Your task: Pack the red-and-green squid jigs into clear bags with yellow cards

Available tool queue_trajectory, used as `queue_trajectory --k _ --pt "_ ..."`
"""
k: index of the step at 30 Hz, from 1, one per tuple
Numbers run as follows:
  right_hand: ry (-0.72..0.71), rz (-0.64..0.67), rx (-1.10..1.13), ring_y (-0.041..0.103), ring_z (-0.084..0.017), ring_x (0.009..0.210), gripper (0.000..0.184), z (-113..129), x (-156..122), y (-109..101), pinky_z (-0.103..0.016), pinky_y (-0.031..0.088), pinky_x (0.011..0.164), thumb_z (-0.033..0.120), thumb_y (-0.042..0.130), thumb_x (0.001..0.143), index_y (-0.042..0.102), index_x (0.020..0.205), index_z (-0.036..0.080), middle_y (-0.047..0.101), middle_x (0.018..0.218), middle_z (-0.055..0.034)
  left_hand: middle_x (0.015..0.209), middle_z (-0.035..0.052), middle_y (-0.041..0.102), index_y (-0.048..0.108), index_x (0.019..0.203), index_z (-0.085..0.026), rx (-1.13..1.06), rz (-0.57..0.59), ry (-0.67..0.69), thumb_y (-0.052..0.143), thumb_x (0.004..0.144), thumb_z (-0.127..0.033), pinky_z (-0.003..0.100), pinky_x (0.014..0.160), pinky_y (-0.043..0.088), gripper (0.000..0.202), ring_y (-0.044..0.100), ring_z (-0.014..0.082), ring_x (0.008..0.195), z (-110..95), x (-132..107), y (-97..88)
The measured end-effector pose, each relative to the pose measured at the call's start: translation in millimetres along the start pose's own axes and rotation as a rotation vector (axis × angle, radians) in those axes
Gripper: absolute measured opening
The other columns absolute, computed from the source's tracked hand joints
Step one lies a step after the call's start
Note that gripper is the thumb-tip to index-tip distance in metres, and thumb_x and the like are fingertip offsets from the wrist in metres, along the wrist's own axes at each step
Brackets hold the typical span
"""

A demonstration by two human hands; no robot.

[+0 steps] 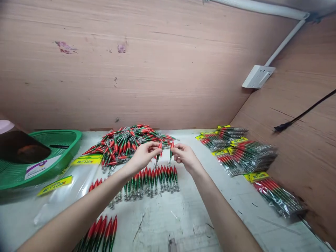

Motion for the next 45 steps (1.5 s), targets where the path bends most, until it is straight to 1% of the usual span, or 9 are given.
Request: queue_trajectory --k 2,5,10,16,27,30,36,41,45 --pt "-0.012 0.133 0.094 0.047 -0.006 0.047 0.026 0 -34 20 -0.017 0.034 0.042 0.037 0.071 0.075 0.057 0.081 0.017 0.049 0.056 0.0068 0.091 0.0094 0.07 0.062 0.1 -0.012 -0.13 0.05 -0.043 0.057 0.085 -0.027 0.03 0.074 0.05 0.021 0.064 0.0163 0.083 2 -39 -8.7" --pt "0.03 0.312 0.201 0.045 -0.005 0.045 0.036 -7 -81 52 -0.017 0.033 0.04 0.041 0.079 0.062 0.059 0.078 0.017 0.052 0.057 0.0055 0.085 0.0067 0.069 0.062 0.09 -0.013 -0.449 0.114 -0.185 0.064 0.079 -0.033 0.027 0.069 0.047 0.022 0.06 0.0125 0.074 11 -95 -14.6" --pt "0.139 0.496 0.394 0.045 -0.003 0.044 0.033 -23 -130 94 -0.015 0.035 0.037 0.035 0.082 0.062 0.061 0.079 0.015 0.054 0.064 0.0043 0.078 0.0019 0.065 0.063 0.087 -0.014 -0.855 0.106 -0.405 0.078 0.065 -0.031 0.025 0.069 0.044 0.032 0.056 0.0098 0.07 25 -156 -15.4" --pt "0.188 0.562 0.422 0.046 -0.003 0.042 0.031 -32 -152 119 -0.013 0.036 0.035 0.033 0.081 0.065 0.06 0.078 0.015 0.054 0.063 0.0036 0.078 0.0015 0.065 0.065 0.085 -0.015 -0.886 0.069 -0.442 0.077 0.066 -0.028 0.025 0.07 0.043 0.027 0.057 0.0114 0.073 28 -185 -22.8" --pt "0.193 0.589 0.403 0.049 -0.003 0.043 0.032 -32 -162 132 -0.013 0.034 0.034 0.035 0.081 0.065 0.058 0.076 0.015 0.054 0.063 0.004 0.079 0.0038 0.068 0.066 0.091 -0.015 -0.916 0.138 -0.459 0.074 0.068 -0.028 0.025 0.074 0.045 0.028 0.06 0.0133 0.079 33 -199 -24.4" --pt "0.195 0.584 0.346 0.051 -0.004 0.043 0.034 -32 -160 134 -0.013 0.037 0.034 0.037 0.08 0.064 0.058 0.078 0.015 0.055 0.061 0.005 0.081 0.0029 0.066 0.062 0.089 -0.015 -0.833 0.16 -0.43 0.068 0.071 -0.028 0.025 0.072 0.045 0.023 0.059 0.0123 0.076 35 -198 -24.5" --pt "0.275 0.428 -0.04 0.054 -0.009 0.036 0.028 -71 -138 145 -0.017 0.044 0.037 0.028 0.074 0.066 0.048 0.07 0.018 0.055 0.042 0.0072 0.075 0.0009 0.063 0.059 0.091 -0.017 0.075 0.136 -0.397 0.054 0.073 -0.02 0.025 0.059 0.039 0.019 0.056 0.0141 0.065 66 -188 -23.3" --pt "0.296 0.358 -0.135 0.054 -0.01 0.032 0.018 -105 -122 161 -0.015 0.039 0.03 0.01 0.059 0.071 0.044 0.07 0.02 0.053 0.038 0.0094 0.073 0.003 0.064 0.058 0.102 -0.018 0.348 0.078 -0.456 0.053 0.07 -0.016 0.03 0.064 0.037 0.033 0.06 0.022 0.072 76 -184 -17.5" --pt "0.302 0.345 -0.162 0.056 -0.01 0.032 0.017 -112 -120 161 -0.014 0.038 0.029 0.009 0.058 0.07 0.045 0.072 0.02 0.053 0.038 0.0099 0.08 0.0058 0.067 0.058 0.106 -0.02 0.469 0.075 -0.495 0.054 0.072 -0.019 0.03 0.064 0.037 0.034 0.062 0.0247 0.079 73 -185 -18.8"
Point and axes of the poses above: each hand's wrist, its own x-axis towards the middle knuckle, its own y-axis out of the palm, z = x × y, the point moved 7 cm from there along x, towards the middle knuckle
